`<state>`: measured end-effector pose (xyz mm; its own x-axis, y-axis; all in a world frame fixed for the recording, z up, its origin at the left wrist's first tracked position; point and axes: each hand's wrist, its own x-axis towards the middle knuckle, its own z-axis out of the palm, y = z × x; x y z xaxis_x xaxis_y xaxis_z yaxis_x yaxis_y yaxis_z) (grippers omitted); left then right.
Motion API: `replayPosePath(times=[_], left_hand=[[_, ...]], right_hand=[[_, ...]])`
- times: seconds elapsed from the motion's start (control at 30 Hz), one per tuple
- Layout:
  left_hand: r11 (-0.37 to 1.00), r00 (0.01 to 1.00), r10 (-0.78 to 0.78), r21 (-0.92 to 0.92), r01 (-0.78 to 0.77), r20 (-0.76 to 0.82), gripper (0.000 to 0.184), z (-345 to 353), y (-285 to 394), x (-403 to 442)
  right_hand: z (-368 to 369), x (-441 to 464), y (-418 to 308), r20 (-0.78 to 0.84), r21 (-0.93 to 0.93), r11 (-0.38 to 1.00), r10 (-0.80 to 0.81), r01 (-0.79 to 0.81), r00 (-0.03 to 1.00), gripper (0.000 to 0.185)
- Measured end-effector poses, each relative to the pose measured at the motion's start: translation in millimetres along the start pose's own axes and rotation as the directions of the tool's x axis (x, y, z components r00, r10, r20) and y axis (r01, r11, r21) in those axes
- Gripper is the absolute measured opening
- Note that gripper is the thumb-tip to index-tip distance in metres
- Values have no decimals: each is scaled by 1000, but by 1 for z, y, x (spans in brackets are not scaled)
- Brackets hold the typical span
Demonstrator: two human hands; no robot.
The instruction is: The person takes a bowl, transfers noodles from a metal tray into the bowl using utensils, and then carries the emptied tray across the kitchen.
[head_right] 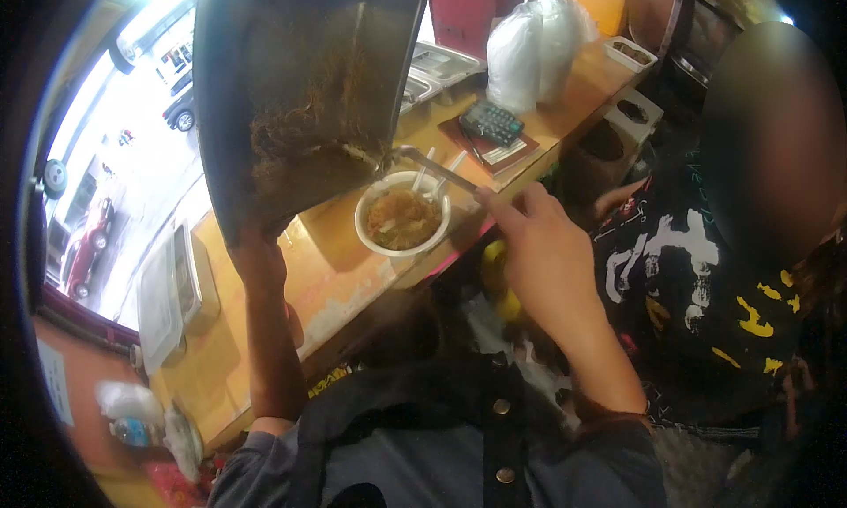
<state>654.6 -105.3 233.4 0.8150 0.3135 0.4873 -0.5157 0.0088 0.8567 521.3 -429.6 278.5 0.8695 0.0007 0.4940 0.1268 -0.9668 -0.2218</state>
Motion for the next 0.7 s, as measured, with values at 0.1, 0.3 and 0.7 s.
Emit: replayPosePath(times=[0.1,0.3,0.7], left_hand=[[993,998,60,106,-58,-13,34,0,-7,1],[964,991,125,230,-134,53,36,13,-14,5],[985,996,-79,-150,84,38,60,40,-19,15]], right_hand=[[4,-4,7,112,26,1000,7,-10,994,50],[29,-1,13,138,32,998,-66,62,988,51],[30,23,17,14,54,996,-72,71,997,39]])
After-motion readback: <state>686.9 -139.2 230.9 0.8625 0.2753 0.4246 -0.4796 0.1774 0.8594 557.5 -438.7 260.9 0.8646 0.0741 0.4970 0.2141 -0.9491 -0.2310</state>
